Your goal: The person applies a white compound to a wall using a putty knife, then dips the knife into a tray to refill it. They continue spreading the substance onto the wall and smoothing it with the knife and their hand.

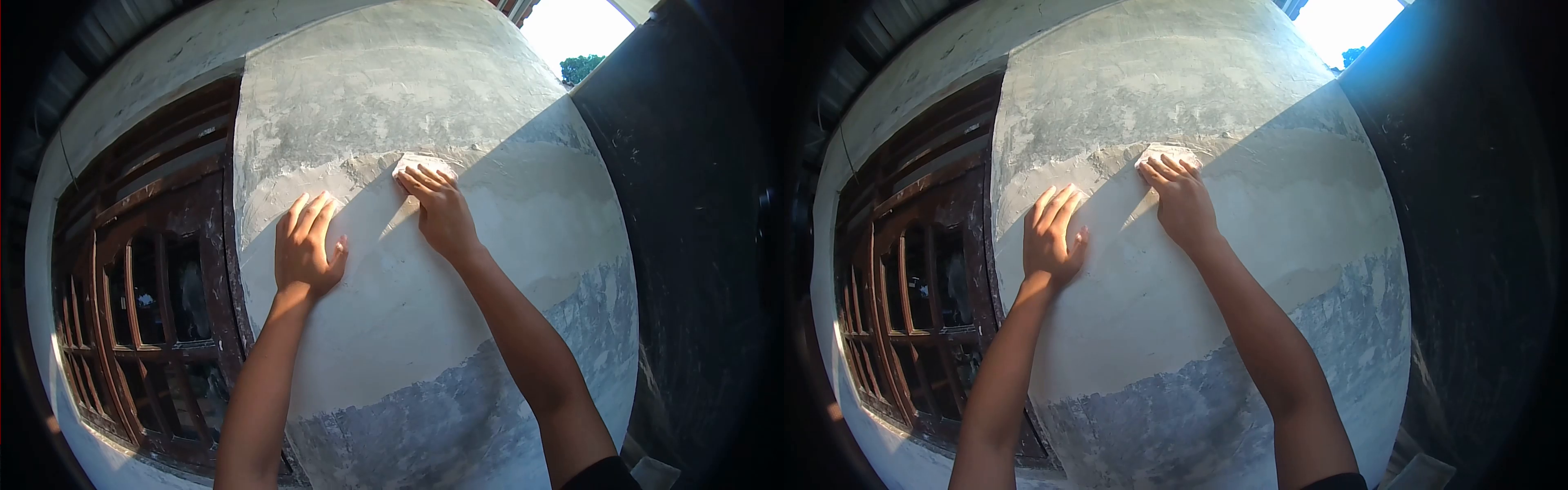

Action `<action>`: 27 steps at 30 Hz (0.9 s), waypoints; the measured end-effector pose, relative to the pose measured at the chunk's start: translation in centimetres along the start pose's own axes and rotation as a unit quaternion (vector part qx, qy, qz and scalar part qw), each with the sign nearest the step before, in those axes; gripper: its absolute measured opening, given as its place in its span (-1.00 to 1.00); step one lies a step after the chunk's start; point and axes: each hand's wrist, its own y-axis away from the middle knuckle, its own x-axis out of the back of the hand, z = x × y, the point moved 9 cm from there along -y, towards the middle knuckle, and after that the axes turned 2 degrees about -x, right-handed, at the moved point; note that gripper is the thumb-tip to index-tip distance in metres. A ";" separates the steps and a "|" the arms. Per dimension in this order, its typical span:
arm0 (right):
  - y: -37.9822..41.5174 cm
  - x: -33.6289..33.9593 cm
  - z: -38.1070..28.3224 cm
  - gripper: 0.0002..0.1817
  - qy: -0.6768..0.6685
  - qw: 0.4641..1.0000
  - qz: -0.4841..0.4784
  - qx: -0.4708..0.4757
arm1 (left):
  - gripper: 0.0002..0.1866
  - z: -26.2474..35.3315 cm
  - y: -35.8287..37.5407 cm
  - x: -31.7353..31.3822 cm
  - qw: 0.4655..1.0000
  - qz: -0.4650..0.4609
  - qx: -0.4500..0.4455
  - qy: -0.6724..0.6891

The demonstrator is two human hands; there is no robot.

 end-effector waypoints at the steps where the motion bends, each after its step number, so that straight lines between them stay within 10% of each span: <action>1: 1.0 0.3 -1.1 -0.49 -0.026 1.000 0.003 0.005 | -0.45 0.0 0.0 0.0 1.000 0.000 -0.004 -0.007; 27: 2.0 2.7 -1.6 -0.57 -0.026 0.998 0.058 0.017 | -0.44 0.2 -0.1 0.0 1.000 0.008 -0.012 0.000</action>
